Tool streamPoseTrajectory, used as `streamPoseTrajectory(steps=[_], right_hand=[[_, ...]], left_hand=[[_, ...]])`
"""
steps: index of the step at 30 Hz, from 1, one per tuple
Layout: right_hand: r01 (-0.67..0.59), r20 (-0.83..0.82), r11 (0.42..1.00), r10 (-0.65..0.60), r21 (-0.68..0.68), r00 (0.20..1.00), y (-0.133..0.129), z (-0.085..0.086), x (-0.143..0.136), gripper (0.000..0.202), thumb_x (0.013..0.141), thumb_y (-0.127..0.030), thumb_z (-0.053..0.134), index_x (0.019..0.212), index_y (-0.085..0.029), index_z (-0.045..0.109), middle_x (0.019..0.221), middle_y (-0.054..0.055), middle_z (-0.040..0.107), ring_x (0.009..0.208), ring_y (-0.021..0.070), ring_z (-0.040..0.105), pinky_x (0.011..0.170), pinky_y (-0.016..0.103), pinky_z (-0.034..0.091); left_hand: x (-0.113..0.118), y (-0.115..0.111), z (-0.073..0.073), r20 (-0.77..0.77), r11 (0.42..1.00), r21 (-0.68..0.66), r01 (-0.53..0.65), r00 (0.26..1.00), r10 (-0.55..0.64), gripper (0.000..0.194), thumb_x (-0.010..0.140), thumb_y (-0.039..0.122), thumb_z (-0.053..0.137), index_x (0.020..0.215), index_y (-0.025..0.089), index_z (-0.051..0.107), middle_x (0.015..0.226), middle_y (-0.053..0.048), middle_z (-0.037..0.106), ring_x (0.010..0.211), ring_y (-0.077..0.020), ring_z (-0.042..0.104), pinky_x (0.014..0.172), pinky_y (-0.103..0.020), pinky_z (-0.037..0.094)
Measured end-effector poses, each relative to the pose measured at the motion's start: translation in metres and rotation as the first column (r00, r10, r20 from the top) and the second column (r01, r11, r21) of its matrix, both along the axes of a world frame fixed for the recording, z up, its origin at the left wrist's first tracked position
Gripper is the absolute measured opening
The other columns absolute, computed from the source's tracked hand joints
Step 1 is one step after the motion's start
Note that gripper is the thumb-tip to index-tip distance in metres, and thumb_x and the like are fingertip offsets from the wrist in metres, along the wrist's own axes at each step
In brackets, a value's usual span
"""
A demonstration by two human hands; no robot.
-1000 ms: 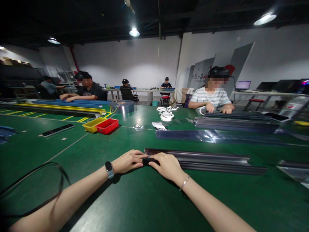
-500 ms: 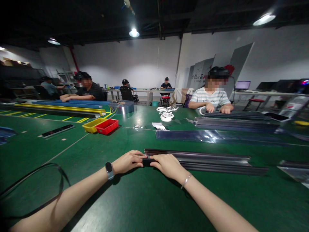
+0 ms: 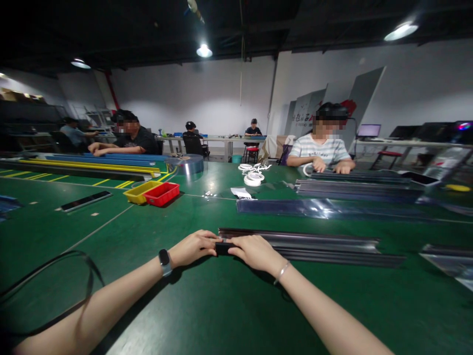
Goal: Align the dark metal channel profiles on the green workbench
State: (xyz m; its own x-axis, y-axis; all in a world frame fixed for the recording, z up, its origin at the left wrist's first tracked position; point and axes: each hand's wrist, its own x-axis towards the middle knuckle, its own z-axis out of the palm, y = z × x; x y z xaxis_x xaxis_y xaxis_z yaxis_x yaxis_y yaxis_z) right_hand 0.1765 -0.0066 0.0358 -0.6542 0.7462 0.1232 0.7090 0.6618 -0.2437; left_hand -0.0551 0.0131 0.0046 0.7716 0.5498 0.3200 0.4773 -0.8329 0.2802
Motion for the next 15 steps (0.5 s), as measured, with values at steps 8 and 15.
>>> streamPoseTrajectory(steps=[8,15], right_hand=[[0.177,-0.064,0.974,-0.17,0.14,0.983,-0.01,-0.01,-0.01,0.041,0.077,-0.051,0.039,0.104,-0.025,0.054,0.099,0.004,0.059,0.092,0.0171,0.054,0.081,0.029,0.038],[0.155,-0.046,0.984,-0.152,0.089,0.987,-0.013,0.0,-0.01,0.04,0.076,-0.049,0.043,0.106,-0.024,0.052,0.098,0.005,0.058,0.093,0.0182,0.053,0.081,0.03,0.038]], left_hand=[[0.002,-0.006,0.01,0.033,0.999,-0.018,-0.042,0.999,0.042,0.031,0.081,0.037,0.044,0.107,0.023,0.053,0.108,-0.002,0.056,0.1,-0.0149,0.048,0.088,-0.029,0.035],[0.006,-0.01,0.018,-0.006,0.999,0.036,-0.024,1.0,0.024,0.028,0.085,0.034,0.036,0.101,0.023,0.057,0.109,-0.001,0.056,0.099,-0.0152,0.046,0.088,-0.03,0.034]])
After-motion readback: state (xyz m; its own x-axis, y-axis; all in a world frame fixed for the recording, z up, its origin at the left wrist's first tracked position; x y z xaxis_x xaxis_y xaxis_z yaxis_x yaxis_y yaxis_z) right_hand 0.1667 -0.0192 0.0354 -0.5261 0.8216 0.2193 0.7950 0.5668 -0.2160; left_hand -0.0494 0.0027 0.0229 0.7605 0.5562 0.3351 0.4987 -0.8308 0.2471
